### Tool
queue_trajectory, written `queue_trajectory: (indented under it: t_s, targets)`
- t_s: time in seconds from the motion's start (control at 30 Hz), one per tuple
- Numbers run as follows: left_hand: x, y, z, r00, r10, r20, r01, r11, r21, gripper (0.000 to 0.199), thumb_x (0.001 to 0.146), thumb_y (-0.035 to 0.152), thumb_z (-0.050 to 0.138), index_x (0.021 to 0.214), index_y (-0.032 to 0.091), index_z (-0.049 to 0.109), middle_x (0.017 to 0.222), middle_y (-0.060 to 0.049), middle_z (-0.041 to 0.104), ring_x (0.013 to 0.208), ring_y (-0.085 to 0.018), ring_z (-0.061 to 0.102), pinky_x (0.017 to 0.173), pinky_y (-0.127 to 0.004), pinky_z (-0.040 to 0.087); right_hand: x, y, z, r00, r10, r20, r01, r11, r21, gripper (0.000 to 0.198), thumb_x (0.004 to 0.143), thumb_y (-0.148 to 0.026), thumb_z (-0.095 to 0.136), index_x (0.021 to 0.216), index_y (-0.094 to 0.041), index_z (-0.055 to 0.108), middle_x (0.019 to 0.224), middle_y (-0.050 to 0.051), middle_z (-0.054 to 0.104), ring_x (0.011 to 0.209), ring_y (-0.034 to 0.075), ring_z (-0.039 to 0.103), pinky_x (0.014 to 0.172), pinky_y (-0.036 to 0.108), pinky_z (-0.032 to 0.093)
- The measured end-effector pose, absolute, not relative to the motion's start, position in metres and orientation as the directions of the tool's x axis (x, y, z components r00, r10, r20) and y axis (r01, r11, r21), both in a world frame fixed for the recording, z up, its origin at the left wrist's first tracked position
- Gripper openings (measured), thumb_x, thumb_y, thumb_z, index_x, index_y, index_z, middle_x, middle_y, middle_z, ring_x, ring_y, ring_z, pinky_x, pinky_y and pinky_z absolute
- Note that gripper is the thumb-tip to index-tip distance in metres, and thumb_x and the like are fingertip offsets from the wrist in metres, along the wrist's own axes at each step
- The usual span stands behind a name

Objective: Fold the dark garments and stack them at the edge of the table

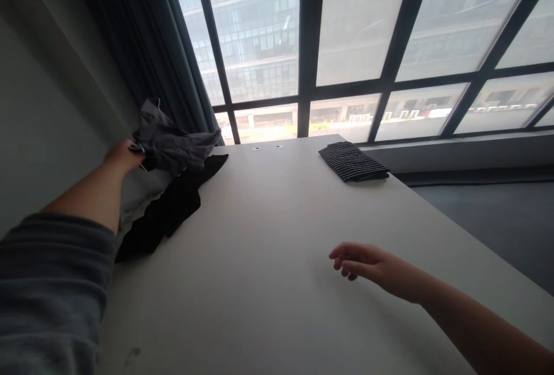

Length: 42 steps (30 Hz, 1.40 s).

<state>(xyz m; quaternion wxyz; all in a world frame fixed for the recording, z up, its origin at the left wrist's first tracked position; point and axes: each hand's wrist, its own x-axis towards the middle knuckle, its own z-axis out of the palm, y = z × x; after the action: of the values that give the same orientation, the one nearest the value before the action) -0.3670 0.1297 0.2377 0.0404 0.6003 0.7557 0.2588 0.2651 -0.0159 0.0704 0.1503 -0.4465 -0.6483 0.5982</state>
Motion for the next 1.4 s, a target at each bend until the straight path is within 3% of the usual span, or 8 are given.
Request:
queue_trajectory:
  t_s: [0.07, 0.2, 0.4, 0.67, 0.8, 0.93, 1.23, 1.4]
  targets:
    - [-0.369, 0.109, 0.179, -0.285, 0.947, 0.149, 0.949, 0.257, 0.184, 0.022, 0.083, 0.031, 0.065, 0.076, 0.021, 0.047, 0.068, 0.001, 0.054, 0.076, -0.021, 0.060, 0.073, -0.027, 0.047, 0.264, -0.012, 0.064, -0.558, 0.753, -0.347, 0.408, -0.115, -0.906, 0.069, 0.087, -0.074, 0.067, 0.124, -0.016, 0.069, 0.114, 0.014, 0.068, 0.103, 0.026, 0.066, 0.098, 0.044, 0.054]
    - [-0.369, 0.077, 0.091, -0.249, 0.968, 0.020, 0.965, 0.246, 0.090, 0.007, 0.078, 0.022, 0.058, 0.073, 0.018, 0.054, 0.068, 0.001, 0.056, 0.068, -0.017, 0.058, 0.069, -0.025, 0.042, 0.264, -0.002, 0.053, -0.548, 0.756, -0.359, 0.427, -0.116, -0.897, 0.070, 0.085, -0.075, 0.068, 0.122, -0.016, 0.069, 0.112, 0.014, 0.069, 0.101, 0.025, 0.065, 0.096, 0.043, 0.054]
    - [-0.386, 0.065, 0.034, -0.246, 0.969, -0.002, 0.969, 0.245, -0.025, 0.020, 0.079, 0.022, 0.057, 0.095, 0.017, 0.068, 0.108, -0.013, 0.072, 0.107, -0.031, 0.066, 0.090, -0.035, 0.046, 0.268, 0.016, 0.035, -0.508, 0.776, -0.375, 0.467, -0.117, -0.876, 0.069, 0.086, -0.074, 0.066, 0.122, -0.016, 0.070, 0.111, 0.014, 0.070, 0.101, 0.026, 0.066, 0.094, 0.041, 0.055]
    - [-0.380, 0.046, 0.010, -0.268, 0.955, 0.130, 0.939, 0.289, -0.185, 0.041, 0.089, 0.024, 0.049, 0.120, 0.017, 0.075, 0.140, -0.018, 0.060, 0.126, -0.039, 0.056, 0.105, -0.049, 0.043, 0.284, 0.062, 0.005, -0.415, 0.852, -0.318, 0.672, 0.052, -0.739, 0.052, 0.090, -0.063, 0.060, 0.118, -0.021, 0.075, 0.121, 0.012, 0.074, 0.111, 0.030, 0.068, 0.097, 0.039, 0.053]
    - [-0.345, 0.046, -0.012, -0.262, 0.947, 0.185, 0.940, 0.294, -0.171, 0.046, 0.096, 0.034, 0.044, 0.130, 0.013, 0.068, 0.136, -0.019, 0.062, 0.118, -0.039, 0.061, 0.099, -0.048, 0.049, 0.311, 0.128, -0.008, -0.226, 0.972, -0.064, 0.895, 0.181, -0.408, 0.032, 0.096, -0.038, 0.054, 0.107, -0.019, 0.077, 0.117, 0.012, 0.074, 0.108, 0.026, 0.067, 0.100, 0.034, 0.048]
    - [-0.304, 0.050, -0.045, -0.448, 0.884, 0.134, 0.890, 0.455, -0.020, 0.054, 0.097, 0.037, 0.042, 0.136, 0.006, 0.063, 0.145, -0.024, 0.057, 0.126, -0.042, 0.060, 0.103, -0.053, 0.049, 0.344, 0.201, -0.007, -0.063, 0.996, 0.068, 0.992, 0.070, -0.109, 0.030, 0.100, -0.026, 0.051, 0.110, -0.012, 0.076, 0.118, 0.018, 0.069, 0.113, 0.025, 0.059, 0.107, 0.036, 0.040]
    - [-0.250, 0.046, -0.072, -0.446, 0.892, 0.069, 0.892, 0.449, -0.045, 0.072, 0.102, 0.042, 0.028, 0.154, -0.003, 0.049, 0.167, -0.026, 0.037, 0.155, -0.042, 0.035, 0.124, -0.052, 0.032, 0.363, 0.295, -0.020, 0.099, 0.990, 0.101, 0.995, -0.095, -0.044, 0.040, 0.096, -0.014, 0.050, 0.133, -0.014, 0.067, 0.149, 0.027, 0.047, 0.131, 0.035, 0.040, 0.105, 0.054, 0.035]
    - [-0.208, 0.048, -0.078, -0.172, 0.984, 0.043, 0.984, 0.174, -0.033, 0.071, 0.103, 0.042, 0.030, 0.155, -0.002, 0.049, 0.167, -0.024, 0.038, 0.156, -0.039, 0.036, 0.126, -0.054, 0.030, 0.352, 0.327, -0.017, 0.216, 0.973, 0.086, 0.972, -0.206, -0.113, 0.036, 0.099, -0.016, 0.048, 0.124, -0.009, 0.073, 0.133, 0.026, 0.059, 0.126, 0.036, 0.047, 0.104, 0.056, 0.037]
